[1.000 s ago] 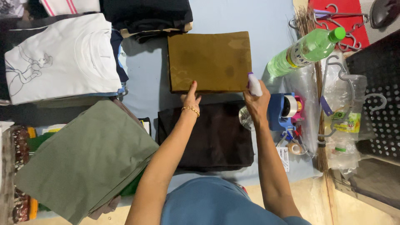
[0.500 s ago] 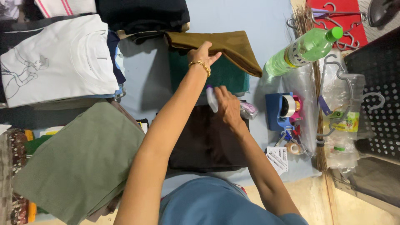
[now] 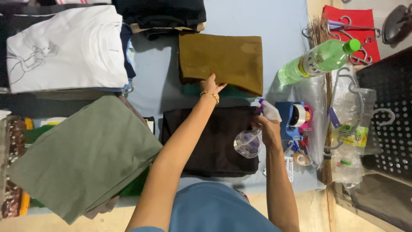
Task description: The person folds several pieces of clothing by hand on a table, including black trousers, a green shirt, a tan cloth, and a blue towel, then sprays them with a liquid from a bottle.
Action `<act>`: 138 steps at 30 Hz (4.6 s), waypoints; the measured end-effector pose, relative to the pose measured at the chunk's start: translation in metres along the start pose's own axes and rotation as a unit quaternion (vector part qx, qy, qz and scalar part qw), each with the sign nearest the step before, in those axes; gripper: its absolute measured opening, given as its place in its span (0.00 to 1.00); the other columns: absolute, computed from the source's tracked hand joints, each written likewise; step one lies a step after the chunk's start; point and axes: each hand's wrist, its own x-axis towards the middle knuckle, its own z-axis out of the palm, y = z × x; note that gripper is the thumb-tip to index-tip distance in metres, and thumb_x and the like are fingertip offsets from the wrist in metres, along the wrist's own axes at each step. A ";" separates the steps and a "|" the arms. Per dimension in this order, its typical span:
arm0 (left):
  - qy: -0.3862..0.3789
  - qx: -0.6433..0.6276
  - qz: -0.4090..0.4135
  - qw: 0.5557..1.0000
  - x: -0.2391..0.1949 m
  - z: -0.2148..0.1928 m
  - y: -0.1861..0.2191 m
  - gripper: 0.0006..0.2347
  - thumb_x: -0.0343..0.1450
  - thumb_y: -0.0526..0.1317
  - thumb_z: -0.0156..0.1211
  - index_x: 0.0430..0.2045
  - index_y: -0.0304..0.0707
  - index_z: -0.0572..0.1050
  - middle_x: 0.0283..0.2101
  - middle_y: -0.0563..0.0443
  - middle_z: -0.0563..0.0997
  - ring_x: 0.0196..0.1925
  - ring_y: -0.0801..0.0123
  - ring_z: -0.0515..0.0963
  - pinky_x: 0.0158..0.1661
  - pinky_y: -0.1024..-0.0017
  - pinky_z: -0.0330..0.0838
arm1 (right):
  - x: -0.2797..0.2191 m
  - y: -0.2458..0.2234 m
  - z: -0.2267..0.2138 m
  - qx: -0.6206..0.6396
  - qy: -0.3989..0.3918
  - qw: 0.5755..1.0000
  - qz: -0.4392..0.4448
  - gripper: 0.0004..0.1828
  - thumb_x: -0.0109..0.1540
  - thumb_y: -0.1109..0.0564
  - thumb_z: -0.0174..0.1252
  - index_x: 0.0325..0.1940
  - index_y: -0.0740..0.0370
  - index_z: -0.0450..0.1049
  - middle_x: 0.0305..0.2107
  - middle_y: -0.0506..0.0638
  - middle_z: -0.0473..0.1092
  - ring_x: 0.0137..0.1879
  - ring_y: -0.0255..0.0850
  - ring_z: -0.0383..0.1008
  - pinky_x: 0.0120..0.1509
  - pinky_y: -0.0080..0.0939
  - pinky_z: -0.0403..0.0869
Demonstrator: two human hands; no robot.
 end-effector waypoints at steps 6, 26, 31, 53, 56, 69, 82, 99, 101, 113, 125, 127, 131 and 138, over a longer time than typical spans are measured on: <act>-0.146 0.024 0.087 0.985 -0.101 -0.012 0.050 0.12 0.71 0.32 0.59 0.45 0.18 0.74 0.48 0.32 0.80 0.45 0.43 0.84 0.40 0.47 0.86 | -0.024 -0.025 0.030 0.212 -0.129 0.967 0.049 0.53 0.54 0.68 0.59 0.80 0.39 0.50 0.38 0.51 0.70 0.36 0.40 0.74 0.40 0.44 0.78; 0.152 -0.006 0.375 0.914 -0.422 -0.340 0.238 0.25 0.69 0.30 0.61 0.61 0.39 0.63 0.58 0.47 0.75 0.56 0.58 0.80 0.47 0.55 0.83 | -0.144 0.013 0.277 -0.069 -0.581 0.806 0.089 0.43 0.47 0.69 0.60 0.70 0.66 0.66 0.59 0.47 0.67 0.52 0.29 0.73 0.46 0.35 0.77; 0.307 0.103 0.521 0.790 -0.422 -0.321 0.181 0.27 0.69 0.28 0.58 0.64 0.35 0.58 0.63 0.41 0.65 0.64 0.49 0.68 0.59 0.46 0.69 | -0.136 0.025 0.252 -0.124 -0.549 0.821 -0.098 0.37 0.44 0.71 0.58 0.61 0.66 0.73 0.51 0.53 0.68 0.51 0.38 0.67 0.51 0.36 0.70; 0.137 0.376 0.115 0.909 0.023 -0.120 0.060 0.46 0.57 0.51 0.75 0.66 0.25 0.55 0.66 0.32 0.64 0.65 0.48 0.72 0.55 0.55 0.77 | 0.030 -0.016 0.029 -0.120 0.032 0.987 -0.105 0.29 0.53 0.65 0.59 0.61 0.65 0.74 0.34 0.46 0.73 0.31 0.32 0.70 0.35 0.32 0.71; 0.161 0.279 0.042 0.946 0.030 -0.109 0.062 0.54 0.55 0.47 0.79 0.68 0.30 0.41 0.68 0.38 0.57 0.66 0.50 0.67 0.56 0.50 0.73 | 0.031 -0.010 0.046 -0.142 0.028 0.986 -0.080 0.28 0.53 0.66 0.59 0.59 0.67 0.76 0.33 0.48 0.72 0.30 0.34 0.69 0.33 0.34 0.70; -0.043 0.037 0.017 0.998 -0.091 0.051 0.073 0.29 0.55 0.39 0.71 0.52 0.38 0.71 0.51 0.45 0.76 0.53 0.50 0.77 0.47 0.46 0.77 | -0.012 -0.042 0.076 -0.151 0.004 0.981 -0.123 0.29 0.52 0.65 0.59 0.59 0.62 0.74 0.38 0.45 0.74 0.32 0.31 0.68 0.35 0.32 0.69; 0.009 0.098 0.004 0.995 -0.234 -0.195 0.055 0.23 0.59 0.36 0.68 0.50 0.43 0.72 0.51 0.50 0.77 0.54 0.57 0.77 0.48 0.50 0.76 | -0.142 -0.065 0.040 -0.260 0.022 0.948 -0.184 0.20 0.53 0.66 0.59 0.50 0.63 0.76 0.34 0.43 0.72 0.35 0.29 0.66 0.39 0.30 0.67; -0.054 0.685 0.455 0.566 -0.307 -0.249 0.041 0.47 0.51 0.43 0.78 0.68 0.45 0.57 0.72 0.28 0.50 0.71 0.33 0.50 0.62 0.34 0.54 | -0.143 0.008 -0.019 -0.272 0.082 0.944 -0.170 0.19 0.53 0.59 0.63 0.46 0.69 0.74 0.31 0.48 0.69 0.35 0.35 0.67 0.39 0.35 0.69; -0.073 0.788 0.436 0.429 -0.309 -0.231 0.055 0.38 0.55 0.42 0.75 0.63 0.51 0.65 0.71 0.41 0.58 0.72 0.40 0.54 0.62 0.35 0.51 | -0.162 0.011 -0.023 -0.264 0.040 0.949 -0.165 0.21 0.52 0.60 0.62 0.49 0.67 0.73 0.32 0.46 0.70 0.36 0.33 0.67 0.40 0.34 0.69; -0.109 0.735 0.546 0.387 -0.281 -0.103 0.131 0.13 0.68 0.41 0.67 0.45 0.41 0.79 0.46 0.49 0.81 0.49 0.54 0.77 0.56 0.47 0.60 | -0.200 0.031 0.116 -0.400 -0.172 0.867 -0.242 0.22 0.51 0.65 0.60 0.50 0.62 0.74 0.39 0.59 0.72 0.45 0.55 0.75 0.48 0.47 0.73; -0.124 0.731 0.488 0.460 -0.284 -0.087 0.145 0.14 0.66 0.39 0.67 0.44 0.38 0.77 0.47 0.45 0.81 0.50 0.45 0.77 0.46 0.52 0.72 | -0.158 0.016 0.026 -0.325 0.057 0.921 -0.209 0.18 0.53 0.63 0.59 0.48 0.63 0.74 0.33 0.53 0.74 0.40 0.41 0.74 0.48 0.41 0.73; -0.117 0.721 0.501 0.464 -0.279 -0.085 0.150 0.14 0.66 0.39 0.68 0.45 0.38 0.77 0.46 0.44 0.81 0.50 0.45 0.78 0.46 0.52 0.73 | -0.166 0.016 0.031 -0.370 0.071 0.910 -0.172 0.16 0.53 0.64 0.58 0.46 0.64 0.75 0.31 0.56 0.73 0.38 0.45 0.75 0.48 0.42 0.73; -0.113 0.710 0.507 0.476 -0.271 -0.062 0.162 0.14 0.66 0.38 0.67 0.44 0.38 0.77 0.46 0.45 0.82 0.50 0.45 0.78 0.46 0.52 0.73 | -0.176 0.014 0.076 -0.411 -0.004 0.874 -0.260 0.19 0.54 0.66 0.56 0.50 0.63 0.75 0.37 0.59 0.72 0.42 0.54 0.75 0.47 0.46 0.73; -0.142 0.714 0.515 0.454 -0.274 -0.062 0.160 0.14 0.67 0.39 0.68 0.44 0.39 0.77 0.44 0.44 0.81 0.48 0.44 0.78 0.46 0.52 0.73 | -0.140 0.002 0.117 -0.341 0.043 0.915 -0.213 0.19 0.53 0.62 0.57 0.49 0.62 0.73 0.37 0.58 0.73 0.42 0.55 0.78 0.47 0.47 0.74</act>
